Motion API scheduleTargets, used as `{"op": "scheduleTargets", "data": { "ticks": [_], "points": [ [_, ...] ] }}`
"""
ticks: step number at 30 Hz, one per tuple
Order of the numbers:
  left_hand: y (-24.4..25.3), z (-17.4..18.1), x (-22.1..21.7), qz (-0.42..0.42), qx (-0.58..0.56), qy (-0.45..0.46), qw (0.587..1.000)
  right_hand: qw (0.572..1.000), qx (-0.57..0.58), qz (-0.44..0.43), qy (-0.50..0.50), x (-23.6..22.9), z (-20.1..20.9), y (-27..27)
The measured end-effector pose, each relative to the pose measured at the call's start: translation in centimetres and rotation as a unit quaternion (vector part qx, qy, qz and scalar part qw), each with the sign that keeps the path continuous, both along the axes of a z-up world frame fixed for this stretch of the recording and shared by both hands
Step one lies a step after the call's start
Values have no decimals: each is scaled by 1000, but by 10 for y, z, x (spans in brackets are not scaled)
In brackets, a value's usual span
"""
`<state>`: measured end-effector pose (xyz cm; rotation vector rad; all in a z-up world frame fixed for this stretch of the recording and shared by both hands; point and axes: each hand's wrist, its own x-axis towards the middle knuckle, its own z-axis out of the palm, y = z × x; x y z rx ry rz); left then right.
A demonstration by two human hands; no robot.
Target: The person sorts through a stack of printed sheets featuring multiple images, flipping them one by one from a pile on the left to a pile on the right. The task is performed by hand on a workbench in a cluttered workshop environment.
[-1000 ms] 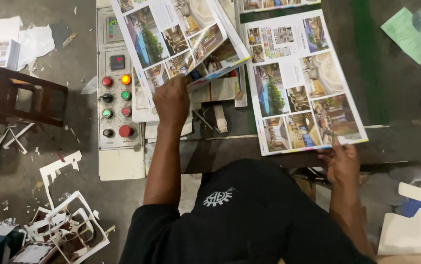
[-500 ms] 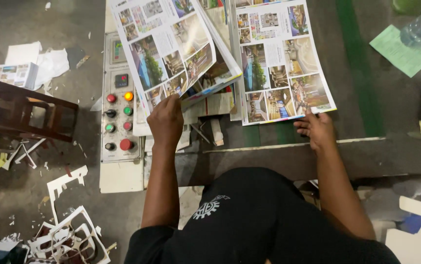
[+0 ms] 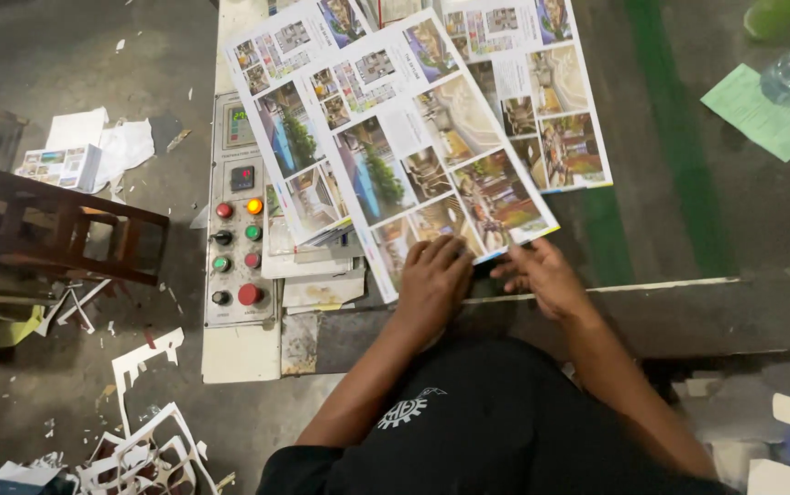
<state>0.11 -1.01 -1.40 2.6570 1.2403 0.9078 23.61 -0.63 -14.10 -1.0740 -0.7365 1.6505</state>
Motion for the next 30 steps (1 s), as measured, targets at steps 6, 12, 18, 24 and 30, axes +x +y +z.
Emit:
{"op": "scheduleTargets", "data": {
  "ticks": [6,12,18,24,30],
  "points": [
    [27,-7,-24,19,-31,39,999,992,25,-118,36,32,-15,-16],
    [90,-29,-96,161,-33,61,985,979,39,-199,13,79,-26,-65],
    [127,-18,-132,137,-26,156,978,966,23,-259,12,112,-32,-109],
    [132,43,-126,156,-205,230,938,959,-2,-282,20,129,-50,-139],
    [118,59,-126,123,56,66,989,959,-29,-275,-69,115,-42,-135]
  ]
}}
